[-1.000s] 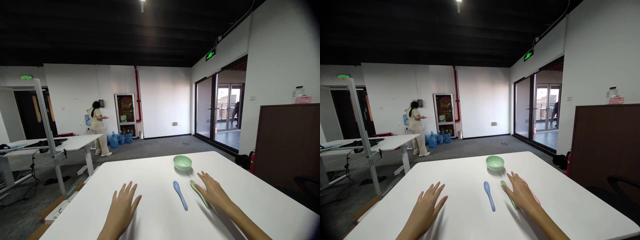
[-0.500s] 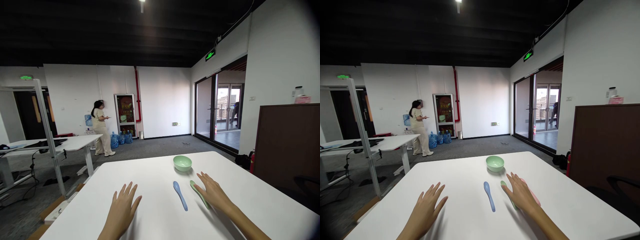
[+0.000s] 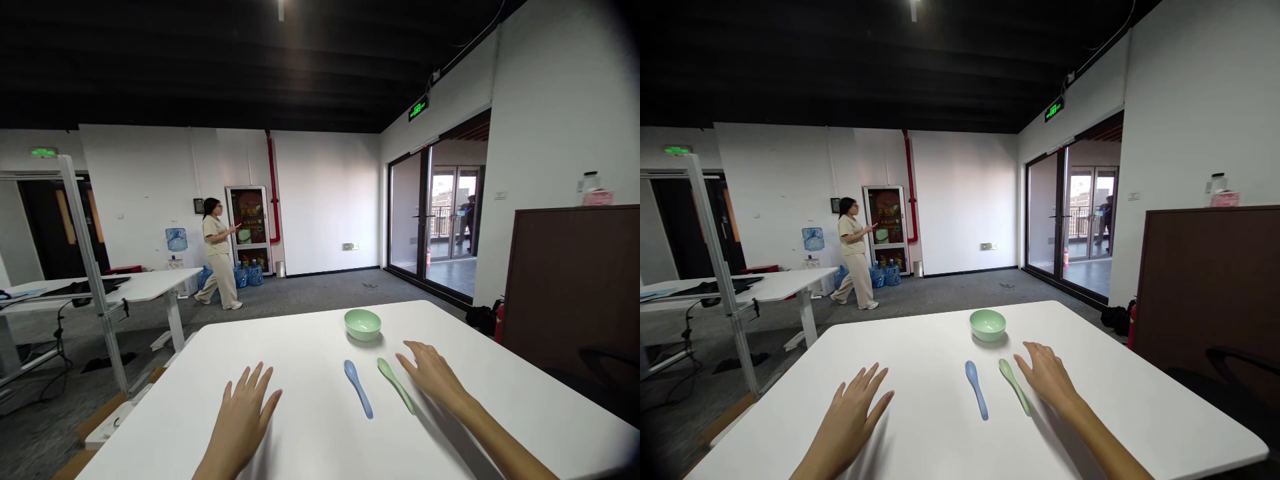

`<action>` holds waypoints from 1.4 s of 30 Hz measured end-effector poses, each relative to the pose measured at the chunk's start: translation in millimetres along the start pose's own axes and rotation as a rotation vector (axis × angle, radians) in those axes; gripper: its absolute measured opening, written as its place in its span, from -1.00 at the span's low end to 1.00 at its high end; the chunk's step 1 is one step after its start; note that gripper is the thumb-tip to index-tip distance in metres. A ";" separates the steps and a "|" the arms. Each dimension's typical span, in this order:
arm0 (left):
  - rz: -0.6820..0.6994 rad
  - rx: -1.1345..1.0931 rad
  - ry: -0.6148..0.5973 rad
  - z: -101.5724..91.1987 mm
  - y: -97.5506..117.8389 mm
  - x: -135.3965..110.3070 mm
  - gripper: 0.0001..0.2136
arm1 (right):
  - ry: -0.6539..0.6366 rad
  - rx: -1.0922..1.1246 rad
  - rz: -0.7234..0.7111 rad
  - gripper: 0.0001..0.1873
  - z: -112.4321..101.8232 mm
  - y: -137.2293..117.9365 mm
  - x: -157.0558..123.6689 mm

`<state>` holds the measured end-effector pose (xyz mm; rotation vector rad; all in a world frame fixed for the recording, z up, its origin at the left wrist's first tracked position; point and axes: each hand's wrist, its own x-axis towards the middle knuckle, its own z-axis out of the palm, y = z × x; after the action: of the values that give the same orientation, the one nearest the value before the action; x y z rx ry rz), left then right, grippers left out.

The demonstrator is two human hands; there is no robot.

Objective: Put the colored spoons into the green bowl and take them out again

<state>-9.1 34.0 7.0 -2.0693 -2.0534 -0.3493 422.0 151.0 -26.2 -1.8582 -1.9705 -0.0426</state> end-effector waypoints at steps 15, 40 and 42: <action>0.015 0.013 -0.011 1.0 2.5 0.5 -0.47 | -0.133 -0.080 0.293 -0.39 6.3 57.2 -10.1; -0.003 -0.001 -0.042 0.7 3.6 1.0 -0.47 | -0.083 -0.063 0.153 -0.69 -19.7 -15.9 70.0; 0.000 -0.011 -0.047 -0.9 3.8 0.8 -0.47 | -0.089 -0.055 0.146 -0.70 -17.4 -30.0 85.4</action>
<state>-5.3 34.5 8.2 -2.1036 -2.0831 -0.3157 397.3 223.2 25.4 -2.0671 -1.9033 0.0311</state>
